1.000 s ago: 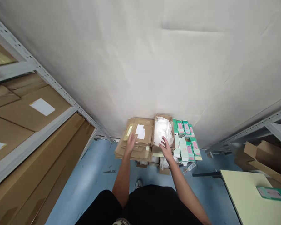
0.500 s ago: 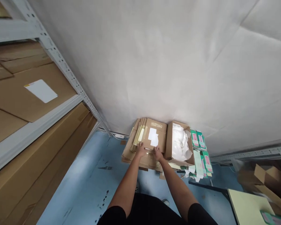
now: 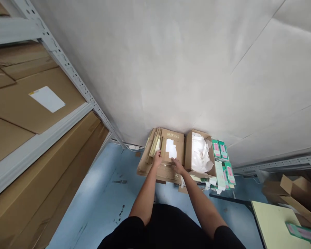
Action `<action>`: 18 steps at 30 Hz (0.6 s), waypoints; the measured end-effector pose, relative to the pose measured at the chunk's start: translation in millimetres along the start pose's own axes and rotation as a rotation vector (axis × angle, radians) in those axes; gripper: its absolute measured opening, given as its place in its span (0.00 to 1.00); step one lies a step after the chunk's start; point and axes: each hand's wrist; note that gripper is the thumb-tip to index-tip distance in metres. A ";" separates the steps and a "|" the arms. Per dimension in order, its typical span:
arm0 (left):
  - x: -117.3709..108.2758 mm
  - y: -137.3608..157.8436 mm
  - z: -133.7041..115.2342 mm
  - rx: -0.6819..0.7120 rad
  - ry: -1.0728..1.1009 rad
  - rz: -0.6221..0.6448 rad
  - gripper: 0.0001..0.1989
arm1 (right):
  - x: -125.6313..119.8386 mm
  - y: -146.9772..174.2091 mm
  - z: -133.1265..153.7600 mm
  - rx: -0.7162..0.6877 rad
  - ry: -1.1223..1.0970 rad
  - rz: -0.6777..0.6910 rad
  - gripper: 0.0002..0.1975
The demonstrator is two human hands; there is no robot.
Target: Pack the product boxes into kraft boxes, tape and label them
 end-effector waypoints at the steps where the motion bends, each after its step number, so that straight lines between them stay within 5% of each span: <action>1: -8.5 1.5 -3.8 -0.002 0.019 0.010 0.25 | -4.6 2.2 4.8 -0.009 -0.066 -0.038 0.37; 6: -60.0 24.4 -33.6 0.037 0.310 0.220 0.28 | -36.5 8.7 26.1 -0.029 -0.408 -0.260 0.41; 10: -74.1 57.7 -68.6 0.113 0.330 0.269 0.32 | -76.9 14.2 36.4 0.036 -0.660 -0.334 0.51; 14: -54.4 88.5 -99.9 0.099 0.294 0.300 0.36 | -137.4 36.9 32.1 0.032 -0.729 -0.394 0.52; 18: -7.4 115.5 -123.8 0.104 0.256 0.357 0.39 | -211.0 84.3 8.0 0.048 -0.891 -0.411 0.47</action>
Point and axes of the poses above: each hand's wrist, its own y-axis away from the middle knuckle, its own x-axis out of the palm, z = x × y, and after that the axes turned 11 degrees about -z, right-handed
